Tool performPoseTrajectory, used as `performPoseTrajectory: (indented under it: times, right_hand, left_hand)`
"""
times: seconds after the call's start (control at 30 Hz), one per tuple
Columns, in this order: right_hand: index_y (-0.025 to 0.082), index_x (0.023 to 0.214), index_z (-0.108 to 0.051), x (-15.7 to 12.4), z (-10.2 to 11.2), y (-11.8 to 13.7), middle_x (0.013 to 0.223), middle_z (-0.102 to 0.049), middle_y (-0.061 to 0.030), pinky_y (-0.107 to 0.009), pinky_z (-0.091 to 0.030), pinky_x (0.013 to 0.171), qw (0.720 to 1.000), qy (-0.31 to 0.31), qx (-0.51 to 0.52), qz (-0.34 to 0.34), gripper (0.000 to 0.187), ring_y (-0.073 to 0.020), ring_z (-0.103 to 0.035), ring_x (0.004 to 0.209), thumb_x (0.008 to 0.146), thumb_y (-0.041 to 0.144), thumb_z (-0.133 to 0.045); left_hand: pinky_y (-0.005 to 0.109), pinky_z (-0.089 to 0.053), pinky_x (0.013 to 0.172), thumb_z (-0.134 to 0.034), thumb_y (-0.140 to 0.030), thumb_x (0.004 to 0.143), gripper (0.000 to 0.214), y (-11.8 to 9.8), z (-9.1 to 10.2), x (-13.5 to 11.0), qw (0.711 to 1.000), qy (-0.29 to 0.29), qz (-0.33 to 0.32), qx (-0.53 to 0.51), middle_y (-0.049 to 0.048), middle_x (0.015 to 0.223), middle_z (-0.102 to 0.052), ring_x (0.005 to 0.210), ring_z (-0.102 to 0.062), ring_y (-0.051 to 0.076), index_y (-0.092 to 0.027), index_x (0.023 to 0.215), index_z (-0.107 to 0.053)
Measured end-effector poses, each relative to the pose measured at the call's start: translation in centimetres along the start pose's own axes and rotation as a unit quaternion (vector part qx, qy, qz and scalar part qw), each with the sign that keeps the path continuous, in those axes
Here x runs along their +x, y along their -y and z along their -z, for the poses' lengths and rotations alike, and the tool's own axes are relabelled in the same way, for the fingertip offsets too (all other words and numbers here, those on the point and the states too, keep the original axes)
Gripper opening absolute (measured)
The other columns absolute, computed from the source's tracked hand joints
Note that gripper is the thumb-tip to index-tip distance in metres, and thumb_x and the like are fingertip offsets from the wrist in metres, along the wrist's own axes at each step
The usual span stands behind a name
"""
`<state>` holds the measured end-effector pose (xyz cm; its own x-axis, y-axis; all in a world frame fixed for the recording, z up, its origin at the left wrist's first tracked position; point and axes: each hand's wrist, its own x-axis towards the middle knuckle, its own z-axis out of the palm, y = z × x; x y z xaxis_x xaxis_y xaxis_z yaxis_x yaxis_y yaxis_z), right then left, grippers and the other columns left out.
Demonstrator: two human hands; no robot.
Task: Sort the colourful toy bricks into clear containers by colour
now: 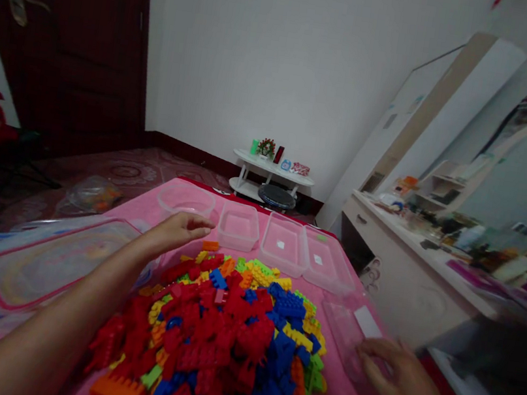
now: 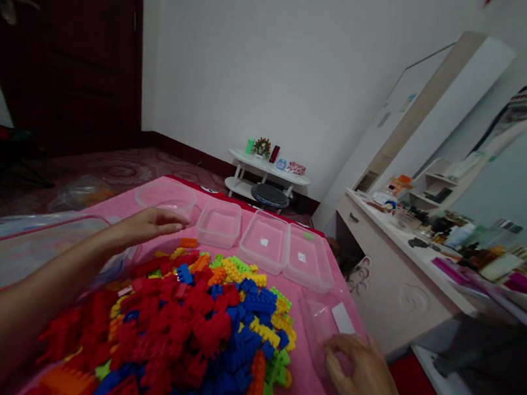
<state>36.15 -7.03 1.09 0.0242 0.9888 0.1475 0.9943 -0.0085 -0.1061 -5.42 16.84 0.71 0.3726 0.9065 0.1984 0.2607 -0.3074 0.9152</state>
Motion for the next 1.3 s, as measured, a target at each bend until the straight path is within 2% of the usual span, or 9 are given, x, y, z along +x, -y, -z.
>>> performPoseTrajectory:
  times: [0.1,0.23,0.3,0.4,0.47,0.6,0.87,1.1,1.3]
  right_hand:
    - [0.026,0.082,-0.072,0.6,-0.2,0.6,0.090,-0.073,-0.0054,-0.040,-0.048,0.088,1.000,-0.016,0.010,0.011,0.032,-0.0243,-0.067,0.085,0.082,0.048,-0.048]
    - [0.025,0.088,-0.072,1.4,-0.1,1.7,0.096,-0.072,-0.0077,-0.042,-0.053,0.082,0.992,-0.118,0.029,0.021,0.043,-0.0275,-0.067,0.088,0.076,0.061,-0.050]
    - [0.025,0.092,-0.072,1.9,-0.1,2.5,0.102,-0.071,-0.0082,-0.044,-0.052,0.085,0.985,-0.160,0.047,0.045,0.046,-0.0278,-0.066,0.093,0.077,0.061,-0.049]
    - [0.027,0.096,-0.071,2.5,-0.5,4.0,0.106,-0.070,-0.0071,-0.046,-0.050,0.089,0.981,-0.158,0.070,0.086,0.041,-0.0269,-0.065,0.096,0.080,0.058,-0.049]
    - [0.028,0.095,-0.071,2.8,-1.1,5.0,0.106,-0.069,-0.0064,-0.046,-0.050,0.090,0.982,-0.133,0.082,0.108,0.036,-0.0263,-0.065,0.097,0.081,0.054,-0.050]
    - [0.031,0.090,-0.072,3.1,-2.4,5.7,0.101,-0.071,-0.0056,-0.050,-0.046,0.094,0.981,-0.096,0.096,0.139,0.029,-0.0267,-0.066,0.095,0.080,0.051,-0.055]
    - [0.029,0.086,-0.072,3.3,-3.0,5.9,0.096,-0.072,-0.0071,-0.040,-0.052,0.086,0.975,-0.073,0.153,0.143,0.025,-0.0249,-0.066,0.092,0.080,0.047,-0.056]
    - [0.024,0.088,-0.070,6.6,-1.1,8.1,0.104,-0.067,-0.0085,-0.038,-0.047,0.091,0.974,-0.026,0.163,0.152,0.023,-0.0236,-0.060,0.102,0.085,0.035,-0.050]
    - [0.018,0.090,-0.065,12.4,-1.3,7.8,0.104,-0.064,-0.0099,-0.036,-0.043,0.092,0.974,-0.036,0.141,0.171,0.019,-0.0223,-0.059,0.101,0.080,0.023,-0.050]
  left_hand:
    - [0.036,-0.048,0.089,-0.055,-0.040,0.076,0.040,-0.3,0.0,0.1,0.989,-0.104,-0.050,0.096,0.0093,0.106,-0.069,0.098,-0.063,0.024,-0.013,0.103,-0.068]
    - [0.034,-0.041,0.098,-0.047,-0.026,0.081,0.039,-1.0,0.8,0.6,0.911,-0.237,-0.080,0.328,0.0079,0.118,-0.064,0.110,-0.056,0.022,-0.017,0.116,-0.062]
    - [0.036,-0.039,0.099,-0.049,-0.026,0.080,0.045,-0.9,1.3,1.4,0.872,-0.218,-0.041,0.437,0.0114,0.119,-0.062,0.113,-0.054,0.024,-0.016,0.124,-0.056]
    - [0.041,-0.039,0.095,-0.055,-0.027,0.076,0.051,-0.1,1.9,2.8,0.839,-0.128,0.053,0.526,0.0177,0.114,-0.063,0.110,-0.056,0.030,-0.012,0.125,-0.054]
    - [0.041,-0.041,0.091,-0.056,-0.024,0.074,0.041,0.6,2.0,3.6,0.838,-0.083,0.084,0.533,0.0174,0.109,-0.066,0.106,-0.059,0.030,-0.014,0.114,-0.062]
    - [0.030,-0.046,0.076,-0.055,-0.020,0.072,0.025,1.6,1.6,4.6,0.861,-0.012,0.064,0.504,0.0095,0.099,-0.071,0.093,-0.064,0.023,-0.021,0.091,-0.071]
    - [0.020,-0.043,0.063,-0.056,-0.012,0.066,0.027,0.9,0.4,4.5,0.897,0.101,-0.007,0.429,0.0039,0.083,-0.072,0.078,-0.065,0.016,-0.019,0.087,-0.071]
    - [0.024,-0.046,0.071,-0.055,-0.013,0.068,0.025,0.9,0.1,4.5,0.888,0.109,-0.006,0.446,0.0050,0.090,-0.071,0.085,-0.064,0.018,-0.019,0.087,-0.069]
    - [0.041,-0.039,0.097,-0.061,-0.028,0.073,0.067,-1.0,-2.3,4.2,0.868,0.009,-0.093,0.488,0.0140,0.132,-0.049,0.116,-0.049,0.028,-0.021,0.136,-0.040]
